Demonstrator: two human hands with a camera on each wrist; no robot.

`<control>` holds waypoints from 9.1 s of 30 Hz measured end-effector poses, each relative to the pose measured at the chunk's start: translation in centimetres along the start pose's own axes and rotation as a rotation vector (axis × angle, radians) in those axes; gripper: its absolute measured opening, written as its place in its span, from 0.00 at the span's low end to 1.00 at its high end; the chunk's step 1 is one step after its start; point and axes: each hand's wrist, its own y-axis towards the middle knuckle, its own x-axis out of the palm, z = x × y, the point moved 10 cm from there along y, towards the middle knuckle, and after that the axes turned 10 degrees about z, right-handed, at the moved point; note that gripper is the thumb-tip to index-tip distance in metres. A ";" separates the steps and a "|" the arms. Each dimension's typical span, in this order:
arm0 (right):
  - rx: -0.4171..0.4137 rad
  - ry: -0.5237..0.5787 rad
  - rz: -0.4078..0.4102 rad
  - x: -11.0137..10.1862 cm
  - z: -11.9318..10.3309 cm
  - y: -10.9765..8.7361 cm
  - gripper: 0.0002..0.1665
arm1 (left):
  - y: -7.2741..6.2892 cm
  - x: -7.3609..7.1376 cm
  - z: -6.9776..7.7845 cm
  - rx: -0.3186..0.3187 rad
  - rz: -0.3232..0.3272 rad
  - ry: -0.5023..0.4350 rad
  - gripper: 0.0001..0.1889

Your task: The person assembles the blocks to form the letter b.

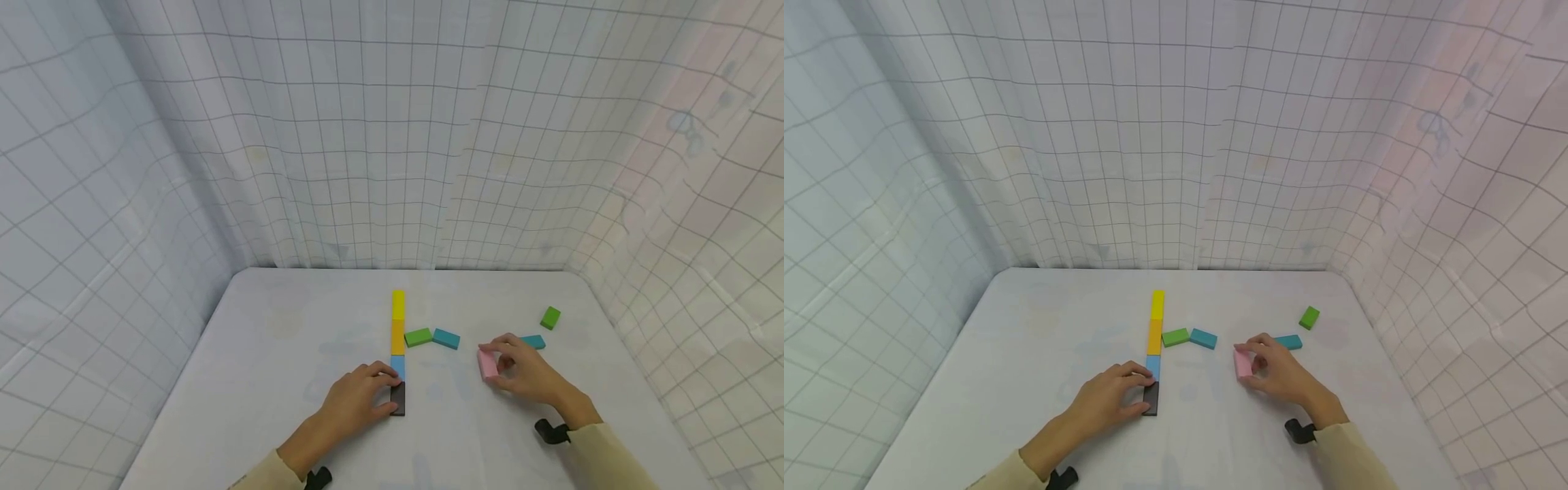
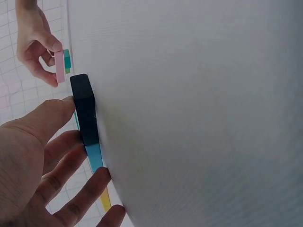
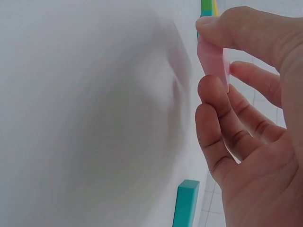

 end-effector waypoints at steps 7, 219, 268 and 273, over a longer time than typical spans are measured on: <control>-0.010 0.000 -0.004 0.6 -0.7 0.5 0.37 | 0.0 0.0 -0.1 -0.010 0.000 -0.007 0.20; 0.164 -0.190 0.202 -5.2 4.2 0.0 0.17 | 0.1 -0.2 0.0 0.043 0.014 0.023 0.18; -0.044 -0.053 0.079 0.5 -4.8 2.5 0.17 | 0.7 -0.4 0.6 0.081 0.014 0.080 0.24; -0.043 -0.037 0.052 1.4 -5.5 2.6 0.18 | 0.7 -0.3 0.5 0.071 0.009 0.076 0.24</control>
